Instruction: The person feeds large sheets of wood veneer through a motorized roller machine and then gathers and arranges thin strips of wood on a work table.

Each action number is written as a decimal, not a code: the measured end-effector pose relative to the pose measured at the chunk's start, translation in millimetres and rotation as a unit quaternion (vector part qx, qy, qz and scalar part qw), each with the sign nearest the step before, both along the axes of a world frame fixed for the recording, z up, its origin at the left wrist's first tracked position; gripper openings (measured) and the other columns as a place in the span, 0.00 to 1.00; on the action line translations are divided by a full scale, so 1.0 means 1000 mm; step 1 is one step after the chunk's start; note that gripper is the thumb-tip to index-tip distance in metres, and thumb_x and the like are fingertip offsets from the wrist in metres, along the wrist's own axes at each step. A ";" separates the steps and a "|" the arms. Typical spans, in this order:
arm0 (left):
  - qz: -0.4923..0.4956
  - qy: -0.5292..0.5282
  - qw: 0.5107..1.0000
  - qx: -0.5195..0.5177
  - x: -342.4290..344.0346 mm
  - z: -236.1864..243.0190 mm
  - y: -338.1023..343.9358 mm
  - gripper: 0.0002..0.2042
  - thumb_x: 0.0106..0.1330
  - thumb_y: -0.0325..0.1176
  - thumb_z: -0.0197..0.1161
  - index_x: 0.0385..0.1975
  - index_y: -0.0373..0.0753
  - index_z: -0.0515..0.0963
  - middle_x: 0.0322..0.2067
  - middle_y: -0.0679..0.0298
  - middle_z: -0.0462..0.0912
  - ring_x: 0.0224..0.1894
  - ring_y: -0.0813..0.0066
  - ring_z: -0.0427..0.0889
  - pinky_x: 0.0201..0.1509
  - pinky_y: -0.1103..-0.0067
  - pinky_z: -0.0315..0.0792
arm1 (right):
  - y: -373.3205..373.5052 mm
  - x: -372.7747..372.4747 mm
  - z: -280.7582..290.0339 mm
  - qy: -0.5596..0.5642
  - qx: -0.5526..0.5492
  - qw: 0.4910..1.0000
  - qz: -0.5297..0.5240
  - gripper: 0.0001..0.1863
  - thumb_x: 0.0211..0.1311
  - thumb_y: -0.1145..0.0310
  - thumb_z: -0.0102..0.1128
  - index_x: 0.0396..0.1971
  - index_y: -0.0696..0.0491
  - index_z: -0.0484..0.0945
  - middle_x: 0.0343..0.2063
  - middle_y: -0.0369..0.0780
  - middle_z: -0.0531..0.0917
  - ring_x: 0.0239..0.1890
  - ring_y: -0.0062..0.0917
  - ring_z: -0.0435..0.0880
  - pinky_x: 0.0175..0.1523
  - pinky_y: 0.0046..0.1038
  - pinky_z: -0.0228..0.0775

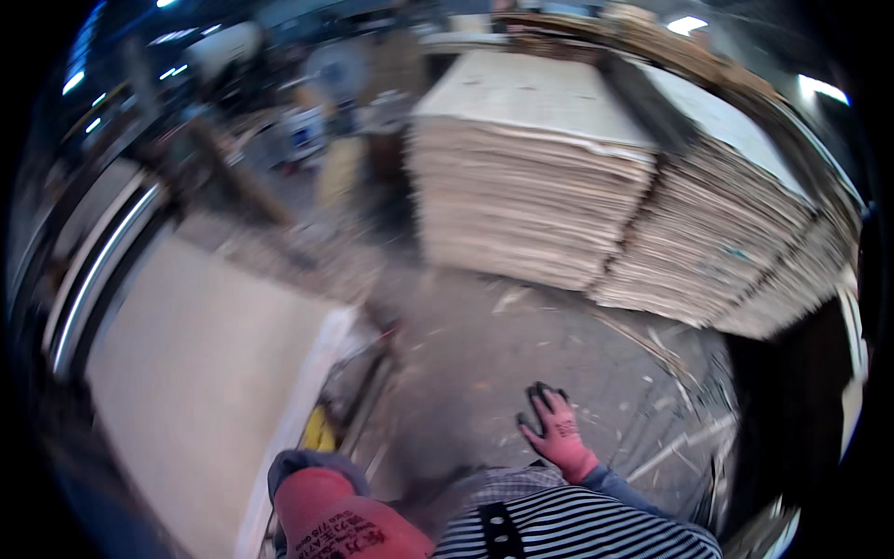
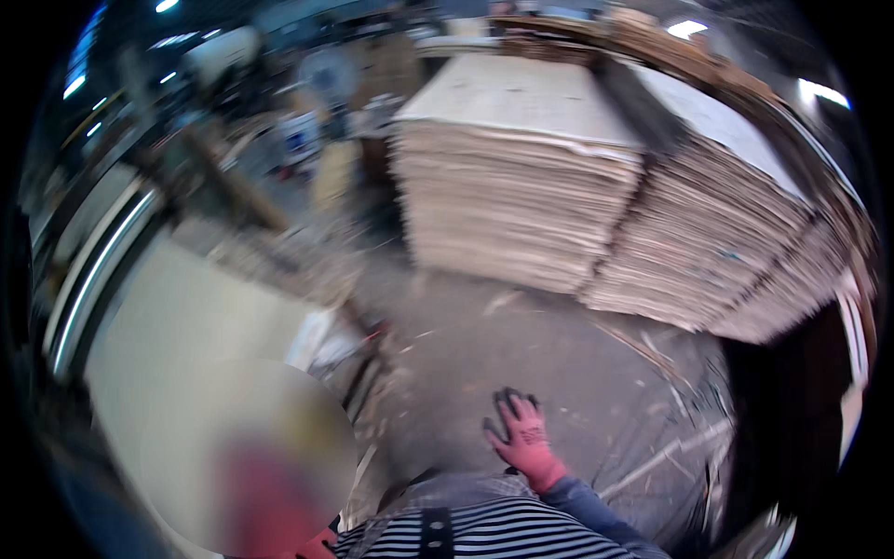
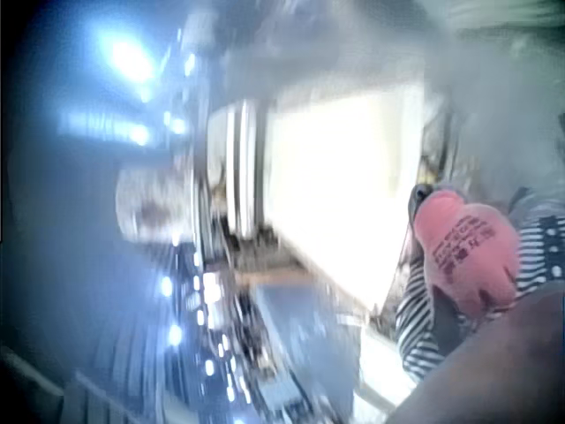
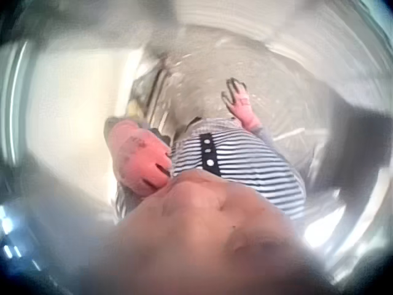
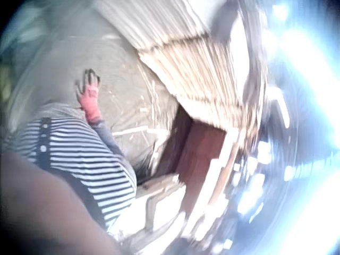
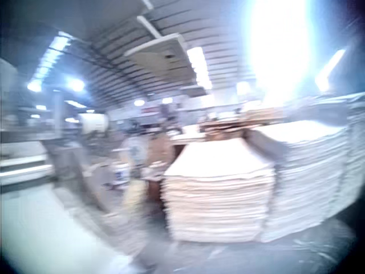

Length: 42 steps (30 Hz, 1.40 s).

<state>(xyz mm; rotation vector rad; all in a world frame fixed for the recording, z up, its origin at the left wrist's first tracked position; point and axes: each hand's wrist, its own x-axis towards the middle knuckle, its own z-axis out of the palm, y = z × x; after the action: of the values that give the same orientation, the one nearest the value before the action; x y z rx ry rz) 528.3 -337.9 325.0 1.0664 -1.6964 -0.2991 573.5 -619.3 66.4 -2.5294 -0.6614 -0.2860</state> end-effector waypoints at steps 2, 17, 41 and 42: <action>0.031 -0.004 0.999 0.022 0.045 -0.004 -0.012 0.14 0.60 0.41 0.52 0.39 0.39 0.73 0.41 0.52 0.71 0.40 0.53 0.73 0.38 0.65 0.69 | -0.018 0.032 0.025 -0.009 -0.006 1.000 0.011 0.31 0.51 0.58 0.56 0.53 0.57 0.63 0.51 0.49 0.66 0.55 0.40 0.62 0.61 0.43 0.48; 0.419 0.142 0.891 0.109 0.459 -0.115 -0.114 0.16 0.66 0.34 0.50 0.50 0.33 0.67 0.46 0.58 0.73 0.44 0.70 0.76 0.46 0.77 0.70 | -0.141 0.317 0.090 -0.166 -0.037 0.960 -0.222 0.36 0.42 0.52 0.64 0.48 0.60 0.65 0.46 0.48 0.67 0.53 0.40 0.64 0.62 0.44 0.46; 0.465 -0.272 0.842 0.000 0.766 -0.048 -0.610 0.46 0.42 0.51 0.65 0.59 0.29 0.51 0.59 0.42 0.49 0.62 0.43 0.49 0.62 0.58 0.49 | -0.590 0.651 0.181 -0.390 0.000 0.908 -0.154 0.39 0.34 0.49 0.68 0.49 0.54 0.70 0.49 0.46 0.71 0.54 0.41 0.65 0.60 0.45 0.51; 0.421 -0.258 0.866 -0.071 0.768 -0.046 -0.665 0.48 0.42 0.54 0.64 0.58 0.29 0.51 0.60 0.41 0.48 0.62 0.42 0.47 0.62 0.57 0.48 | -0.609 0.630 0.195 -0.391 -0.017 0.907 -0.155 0.37 0.36 0.50 0.66 0.49 0.55 0.70 0.48 0.45 0.71 0.53 0.41 0.67 0.58 0.44 0.53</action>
<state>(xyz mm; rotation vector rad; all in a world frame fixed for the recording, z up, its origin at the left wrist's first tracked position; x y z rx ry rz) 1296.6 -1003.1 279.0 1.7554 -1.4774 0.7239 1203.6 -1228.5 261.5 -2.4941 -0.5223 -1.4599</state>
